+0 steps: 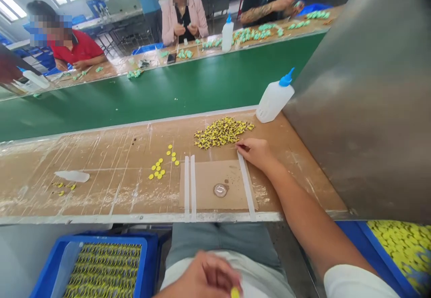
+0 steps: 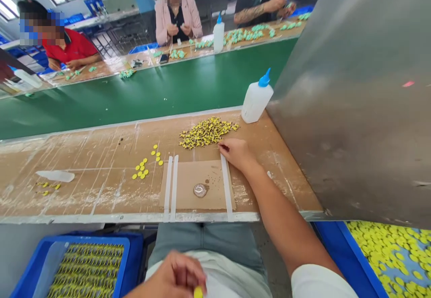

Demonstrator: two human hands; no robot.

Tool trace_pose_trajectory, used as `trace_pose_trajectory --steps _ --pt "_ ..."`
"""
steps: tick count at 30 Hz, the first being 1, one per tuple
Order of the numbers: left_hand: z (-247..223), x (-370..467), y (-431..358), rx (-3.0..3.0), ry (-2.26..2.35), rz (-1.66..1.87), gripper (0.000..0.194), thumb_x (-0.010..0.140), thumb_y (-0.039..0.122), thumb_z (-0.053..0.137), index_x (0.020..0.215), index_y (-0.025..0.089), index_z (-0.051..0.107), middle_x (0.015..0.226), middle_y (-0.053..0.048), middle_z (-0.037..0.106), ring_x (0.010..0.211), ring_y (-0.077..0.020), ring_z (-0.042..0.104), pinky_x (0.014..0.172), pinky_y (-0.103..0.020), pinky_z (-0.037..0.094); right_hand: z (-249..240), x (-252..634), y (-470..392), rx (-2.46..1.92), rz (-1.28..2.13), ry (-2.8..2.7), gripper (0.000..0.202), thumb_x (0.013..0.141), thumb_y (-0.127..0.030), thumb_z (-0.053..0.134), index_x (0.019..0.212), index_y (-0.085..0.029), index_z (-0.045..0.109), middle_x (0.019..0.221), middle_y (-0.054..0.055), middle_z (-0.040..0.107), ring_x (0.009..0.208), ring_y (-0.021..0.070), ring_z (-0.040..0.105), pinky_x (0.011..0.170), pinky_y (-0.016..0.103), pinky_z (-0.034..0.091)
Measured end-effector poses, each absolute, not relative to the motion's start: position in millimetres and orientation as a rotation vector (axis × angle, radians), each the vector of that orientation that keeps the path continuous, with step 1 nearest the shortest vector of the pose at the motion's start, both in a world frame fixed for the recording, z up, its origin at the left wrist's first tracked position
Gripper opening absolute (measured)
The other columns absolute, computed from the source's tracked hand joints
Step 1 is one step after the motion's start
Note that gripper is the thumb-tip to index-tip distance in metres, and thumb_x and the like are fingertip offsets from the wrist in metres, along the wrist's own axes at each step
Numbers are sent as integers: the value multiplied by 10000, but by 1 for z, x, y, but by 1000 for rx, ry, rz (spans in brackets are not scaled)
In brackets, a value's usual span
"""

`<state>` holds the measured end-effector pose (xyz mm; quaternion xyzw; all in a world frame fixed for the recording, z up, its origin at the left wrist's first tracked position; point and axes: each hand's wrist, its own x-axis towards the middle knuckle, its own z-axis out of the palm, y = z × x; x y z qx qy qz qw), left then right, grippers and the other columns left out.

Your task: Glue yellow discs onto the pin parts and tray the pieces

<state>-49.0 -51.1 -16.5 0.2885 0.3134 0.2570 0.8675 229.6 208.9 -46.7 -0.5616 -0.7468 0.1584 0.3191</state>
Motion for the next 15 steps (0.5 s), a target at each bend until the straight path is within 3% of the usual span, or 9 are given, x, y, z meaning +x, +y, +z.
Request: trace_pose_trajectory --steps 2,7,15 --pt "-18 -49 -45 416 770 749 351 600 359 988 887 246 820 795 -18 731 598 -100 695 579 -179 532 -50 229 209 -1465 403 -2006 168 890 -247 636 928 -219 797 943 67 771 841 268 720 810 361 548" --pt "-7 -52 -21 253 835 1024 261 629 238 979 850 234 842 908 -31 783 669 -82 738 642 -136 572 -54 229 208 -1420 352 -2080 208 903 -266 614 965 -194 799 926 92 761 820 291 700 763 379 515" --pt "-4 -58 -15 168 963 1096 267 608 278 991 811 194 839 905 -63 807 708 -110 763 678 -140 611 -51 231 207 -1363 420 -2141 109 892 -296 714 902 -217 790 896 54 756 825 258 701 750 348 524"
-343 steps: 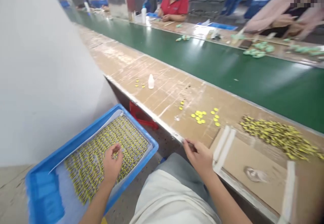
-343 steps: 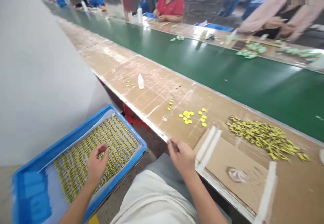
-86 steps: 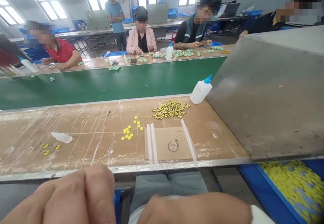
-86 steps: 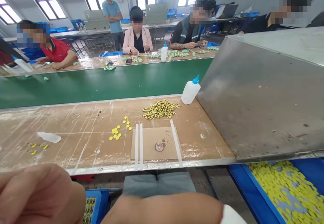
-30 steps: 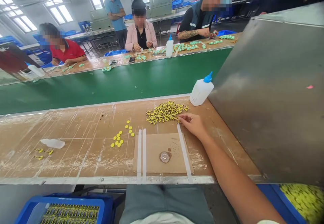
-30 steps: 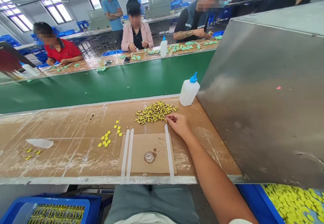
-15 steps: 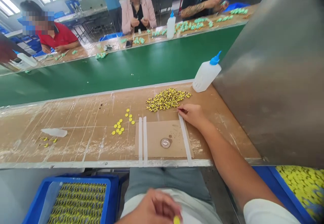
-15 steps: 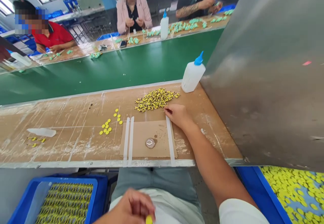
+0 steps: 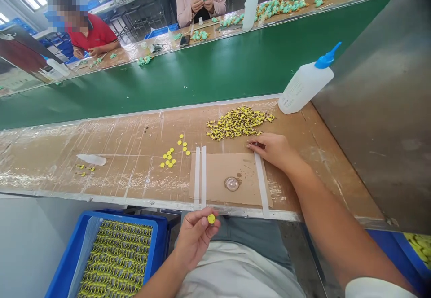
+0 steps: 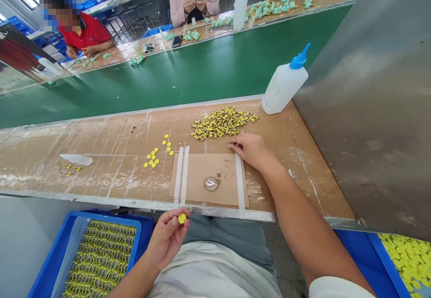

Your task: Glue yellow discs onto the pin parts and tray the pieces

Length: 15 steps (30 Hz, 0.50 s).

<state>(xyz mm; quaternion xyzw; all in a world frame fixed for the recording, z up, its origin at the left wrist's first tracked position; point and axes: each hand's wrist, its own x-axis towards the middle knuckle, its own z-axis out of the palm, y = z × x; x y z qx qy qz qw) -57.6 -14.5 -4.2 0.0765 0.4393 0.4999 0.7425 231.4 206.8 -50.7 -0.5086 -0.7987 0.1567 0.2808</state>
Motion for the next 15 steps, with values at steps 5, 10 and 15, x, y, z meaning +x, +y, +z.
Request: trace_pose_trajectory --steps 5,10,15 --pt "-10 -60 -16 164 985 1071 374 562 246 1008 893 212 838 855 -43 795 706 -137 768 633 -166 622 -47 234 204 -1371 490 -2090 103 873 -263 732 955 -238 789 875 20 754 754 228 698 700 323 539" --pt "-14 -64 -6 156 1031 1143 423 546 237 1012 930 226 835 873 -31 801 683 -130 765 579 -147 615 -38 230 199 -1352 457 -2027 166 932 -265 653 1029 -208 776 968 54 753 816 231 704 770 334 566" --pt "-19 -70 19 163 1052 1273 381 524 243 1019 854 190 835 911 -65 820 728 -134 780 671 -137 631 -36 225 193 -1319 445 -2036 143 924 -242 631 909 -225 773 958 58 752 853 238 707 800 346 574"
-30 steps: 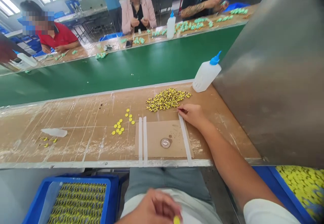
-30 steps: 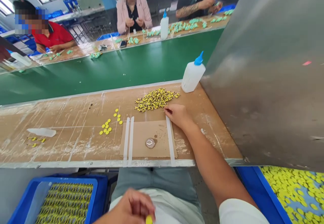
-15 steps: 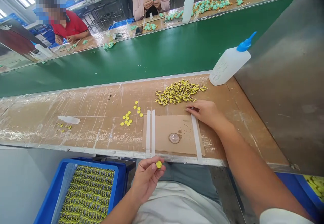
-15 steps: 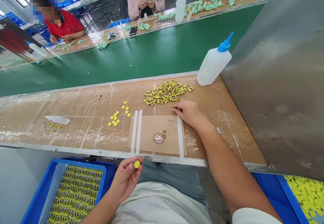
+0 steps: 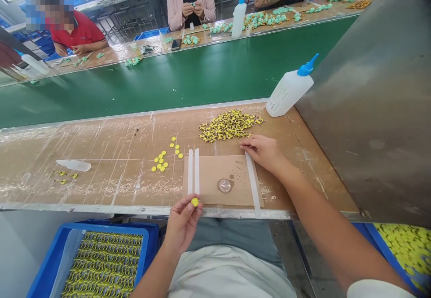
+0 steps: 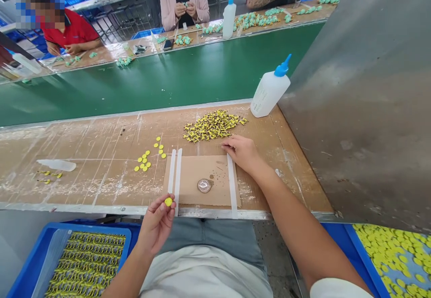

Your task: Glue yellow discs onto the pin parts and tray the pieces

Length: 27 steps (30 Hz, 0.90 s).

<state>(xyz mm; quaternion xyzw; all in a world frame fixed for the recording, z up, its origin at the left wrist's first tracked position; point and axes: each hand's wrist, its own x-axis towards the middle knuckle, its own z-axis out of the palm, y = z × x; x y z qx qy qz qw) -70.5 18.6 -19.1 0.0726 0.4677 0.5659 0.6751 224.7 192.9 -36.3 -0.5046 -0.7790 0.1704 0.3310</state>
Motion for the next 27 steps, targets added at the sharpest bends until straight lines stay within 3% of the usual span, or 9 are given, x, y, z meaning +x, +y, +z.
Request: trace_pose_trajectory --steps 9,17,21,27 --pt "-27 -71 59 186 989 1414 387 557 230 1003 897 178 826 951 -71 823 809 -143 791 752 -145 632 -44 223 182 -1312 427 -2010 123 921 -293 635 911 -219 732 923 46 742 696 201 675 689 326 566" --pt "-29 -66 70 279 971 1449 326 632 251 972 917 185 827 960 -63 820 828 -143 788 761 -163 630 -58 229 175 -1405 423 -1769 201 895 -352 700 1022 -222 788 943 48 785 765 245 749 755 375 615" --pt "-30 -60 82 371 947 1473 313 645 273 965 919 205 830 977 -55 818 790 -132 777 740 -184 629 -51 229 158 -1428 431 -1641 187 874 -409 753 909 -239 820 901 42 787 787 269 761 773 396 637" --pt "-34 -56 85 421 947 1444 309 662 278 955 939 210 836 1017 -73 820 822 -143 783 795 -216 630 -38 192 101 -1363 599 -1254 221 854 -402 847 975 -219 822 901 55 788 735 254 766 692 361 674"
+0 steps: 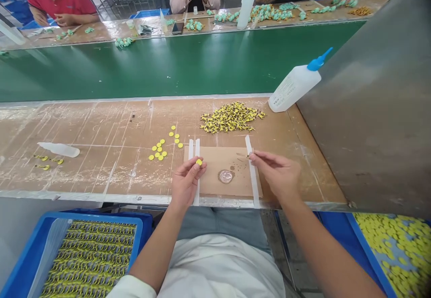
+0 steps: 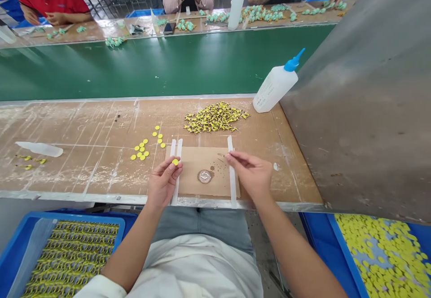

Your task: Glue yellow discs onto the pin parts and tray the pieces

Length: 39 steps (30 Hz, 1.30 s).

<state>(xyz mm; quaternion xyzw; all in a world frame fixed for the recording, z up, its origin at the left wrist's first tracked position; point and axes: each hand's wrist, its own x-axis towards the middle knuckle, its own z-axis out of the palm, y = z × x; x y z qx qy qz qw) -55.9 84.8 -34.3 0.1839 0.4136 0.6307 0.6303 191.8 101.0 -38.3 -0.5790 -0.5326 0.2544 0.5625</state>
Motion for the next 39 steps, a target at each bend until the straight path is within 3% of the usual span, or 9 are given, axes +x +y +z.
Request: trace_pose_trajectory --steps 8,20,28,33,39 --pt "-36 -58 81 414 908 1425 309 658 274 959 937 217 841 969 -62 825 793 -127 782 777 -186 631 -47 148 66 -1179 395 -1368 54 911 -253 804 962 -248 818 916 52 786 780 235 759 766 380 661" --pt "-34 -57 80 411 889 1413 299 657 282 960 925 219 843 943 -59 827 763 -120 778 755 -175 632 -48 146 70 -1016 359 -1461 212 891 -124 790 1022 -290 808 889 16 782 735 223 749 726 373 660" --pt "-35 -58 80 399 898 1414 311 646 282 965 926 224 842 939 -57 826 763 -122 777 752 -180 631 -52 146 68 -1053 382 -1447 148 907 -155 789 1001 -268 803 907 27 782 757 226 752 737 376 661" --pt "-34 -58 80 393 904 1410 320 640 293 967 925 222 841 932 -59 824 752 -119 772 742 -184 627 -51 150 66 -1113 346 -1397 199 917 -157 783 1092 -249 765 947 44 780 800 224 758 766 375 662" --pt "-36 -60 79 388 938 1402 330 644 304 962 937 217 838 955 -74 821 758 -140 771 756 -232 628 -44 158 69 -1019 298 -1591 178 923 -142 738 1023 -281 784 925 40 783 804 229 753 739 389 652"
